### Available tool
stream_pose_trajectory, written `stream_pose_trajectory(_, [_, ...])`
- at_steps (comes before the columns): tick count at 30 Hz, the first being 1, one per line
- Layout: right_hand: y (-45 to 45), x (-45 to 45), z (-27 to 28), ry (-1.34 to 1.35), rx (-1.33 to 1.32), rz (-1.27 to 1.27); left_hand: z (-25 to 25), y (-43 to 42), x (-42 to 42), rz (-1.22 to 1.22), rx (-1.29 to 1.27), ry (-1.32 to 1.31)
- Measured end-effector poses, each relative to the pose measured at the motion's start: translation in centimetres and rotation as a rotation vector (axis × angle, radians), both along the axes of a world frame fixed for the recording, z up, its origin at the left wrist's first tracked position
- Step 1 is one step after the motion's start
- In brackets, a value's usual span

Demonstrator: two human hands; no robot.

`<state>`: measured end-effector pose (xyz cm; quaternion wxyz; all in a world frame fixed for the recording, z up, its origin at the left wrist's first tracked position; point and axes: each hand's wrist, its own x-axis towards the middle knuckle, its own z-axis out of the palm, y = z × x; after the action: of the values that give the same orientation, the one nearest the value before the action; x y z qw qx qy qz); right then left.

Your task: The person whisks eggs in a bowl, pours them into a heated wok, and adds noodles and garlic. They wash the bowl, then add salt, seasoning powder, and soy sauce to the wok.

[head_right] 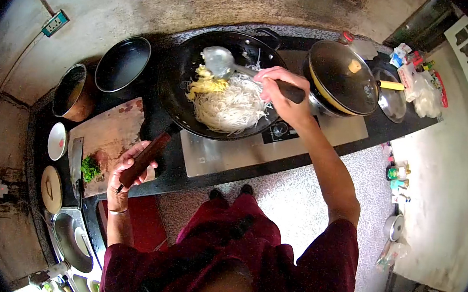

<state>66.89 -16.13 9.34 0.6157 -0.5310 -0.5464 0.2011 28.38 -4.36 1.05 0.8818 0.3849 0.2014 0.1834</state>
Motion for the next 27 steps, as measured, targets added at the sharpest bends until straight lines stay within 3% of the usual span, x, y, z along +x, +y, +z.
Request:
stream_pose_trajectory(4, [0.2,1.6,-0.3,-0.282,0.121,-0.049,-0.5,0.1,0.0,-0.009,-0.001,-0.025])
stream_pose_trajectory(9, [-1.2,0.8,0.9,-0.226,0.116,-0.039,-0.2,0.2,-0.1,-0.016,0.033,0.012])
stream_pose_trajectory(13, [-0.7,-0.4,-0.9,-0.44,0.174,0.091,-0.2,-0.4,0.5,-0.003,0.009,-0.035])
stream_pose_trajectory(16, [-2.3,-0.4,1.9,-0.458,0.128,0.235,-0.8,-0.9,0.0,0.065,0.069,-0.026])
stream_pose_trajectory(20, [-3.7,0.9,3.2,-0.49,0.191,0.19,-2.3,-1.2,0.1,0.155,-0.066,-0.062])
stream_pose_trajectory(22, [-3.6,2.0,1.1,-0.677,0.149,0.342,-3.0,-1.4,0.3,0.211,-0.138,-0.084])
stream_pose_trajectory(27, [-5.1,2.7,-4.4,-1.369,0.062,0.383,-6.3,-2.8,0.7,0.322,-0.258,-0.195])
